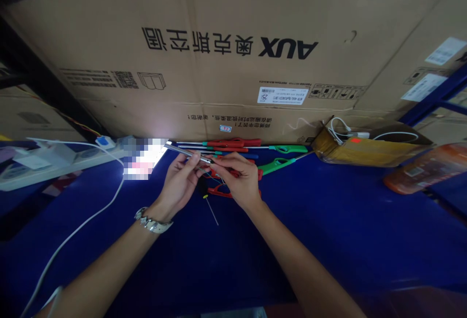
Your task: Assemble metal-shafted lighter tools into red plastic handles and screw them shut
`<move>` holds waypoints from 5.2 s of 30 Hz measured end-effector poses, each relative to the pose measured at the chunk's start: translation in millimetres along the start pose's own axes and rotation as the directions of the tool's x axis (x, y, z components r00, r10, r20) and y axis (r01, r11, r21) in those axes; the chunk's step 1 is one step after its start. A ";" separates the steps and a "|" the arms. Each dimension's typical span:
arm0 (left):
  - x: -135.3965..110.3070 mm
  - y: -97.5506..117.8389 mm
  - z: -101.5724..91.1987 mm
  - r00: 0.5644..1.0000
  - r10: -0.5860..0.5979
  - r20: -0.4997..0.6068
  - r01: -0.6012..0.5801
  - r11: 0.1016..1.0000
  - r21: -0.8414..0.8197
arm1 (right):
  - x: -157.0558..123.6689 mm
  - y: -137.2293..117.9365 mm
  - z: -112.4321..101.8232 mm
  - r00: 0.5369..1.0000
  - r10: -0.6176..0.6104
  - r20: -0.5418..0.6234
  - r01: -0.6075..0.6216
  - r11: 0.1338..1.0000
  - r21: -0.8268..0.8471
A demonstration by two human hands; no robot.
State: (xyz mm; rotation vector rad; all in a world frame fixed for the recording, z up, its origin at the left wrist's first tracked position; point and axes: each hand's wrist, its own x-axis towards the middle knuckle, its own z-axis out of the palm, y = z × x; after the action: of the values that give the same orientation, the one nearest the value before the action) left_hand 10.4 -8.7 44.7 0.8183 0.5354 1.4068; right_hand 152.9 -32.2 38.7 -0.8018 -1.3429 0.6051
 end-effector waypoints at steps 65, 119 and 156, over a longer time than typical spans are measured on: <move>-12.1 -0.9 12.3 0.997 0.077 0.020 -0.077 0.997 -0.011 | 2.6 -9.9 9.7 0.788 0.521 0.327 -0.608 0.742 0.282; -10.8 12.5 6.8 0.981 -0.142 0.129 0.148 0.988 -0.038 | 6.4 -12.7 -8.8 0.921 0.258 0.291 -0.350 0.877 0.329; 6.6 15.0 -1.9 0.922 -0.047 -0.384 0.082 0.994 0.075 | -9.0 8.3 4.5 0.976 -0.029 0.216 0.151 0.806 -0.572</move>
State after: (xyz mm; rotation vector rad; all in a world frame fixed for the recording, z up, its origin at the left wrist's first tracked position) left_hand 0.1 -2.3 55.9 0.5899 0.9241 1.4965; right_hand 147.6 -33.5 26.8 -1.1896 -1.7797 0.1804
